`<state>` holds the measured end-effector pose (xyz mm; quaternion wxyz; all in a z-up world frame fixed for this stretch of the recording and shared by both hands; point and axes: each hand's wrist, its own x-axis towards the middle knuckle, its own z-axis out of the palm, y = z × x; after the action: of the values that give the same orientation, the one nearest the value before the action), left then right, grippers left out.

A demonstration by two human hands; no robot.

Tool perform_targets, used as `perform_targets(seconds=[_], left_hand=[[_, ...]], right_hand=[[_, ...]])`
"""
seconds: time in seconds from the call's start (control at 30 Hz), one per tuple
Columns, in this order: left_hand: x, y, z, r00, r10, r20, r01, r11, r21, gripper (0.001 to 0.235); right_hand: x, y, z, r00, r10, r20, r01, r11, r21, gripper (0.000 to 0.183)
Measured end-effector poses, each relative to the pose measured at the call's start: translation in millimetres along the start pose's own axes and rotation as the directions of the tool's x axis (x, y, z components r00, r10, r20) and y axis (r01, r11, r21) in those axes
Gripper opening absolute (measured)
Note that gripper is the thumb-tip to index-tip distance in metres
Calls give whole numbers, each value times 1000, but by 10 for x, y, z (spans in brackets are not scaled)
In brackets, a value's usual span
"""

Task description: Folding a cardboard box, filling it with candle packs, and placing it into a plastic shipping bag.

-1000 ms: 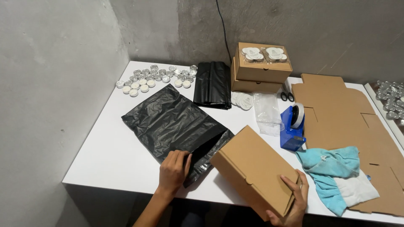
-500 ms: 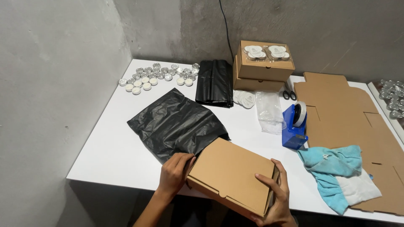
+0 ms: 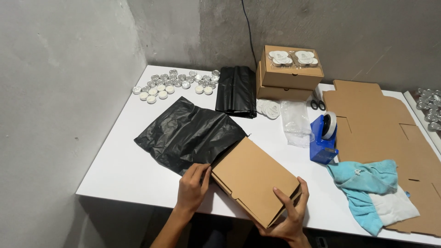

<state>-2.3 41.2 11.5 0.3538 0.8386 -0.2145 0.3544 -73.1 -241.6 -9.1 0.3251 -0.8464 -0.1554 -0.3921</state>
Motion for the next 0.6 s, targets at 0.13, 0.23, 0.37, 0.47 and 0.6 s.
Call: perform_targets(seconds=[0.13,0.23,0.37,0.47,0.6], left_hand=[[-9,79,53,980,186,-69,-169,965,202,6],[-1,153,2,980,181,-76,-162,965,208,7],[-55,213,-20,982,166,-84,-153,978,144,11],[-139,203,-35,991,112,-72,-102,986,130,11],[-255,168,7,964,-188,-189,185,982,-33,14]], right_hand=[[-101,-20,45,997,34,70,-31,999,-39,107],[-214,-7,35,985,79,153,-67,994,-86,115],[-300,138,-12,938,184,295,-146,978,-147,128],[-244,256,-82,917,154,367,-58,964,-261,145],[217,500,-157,880,-45,473,-52,980,190,109]])
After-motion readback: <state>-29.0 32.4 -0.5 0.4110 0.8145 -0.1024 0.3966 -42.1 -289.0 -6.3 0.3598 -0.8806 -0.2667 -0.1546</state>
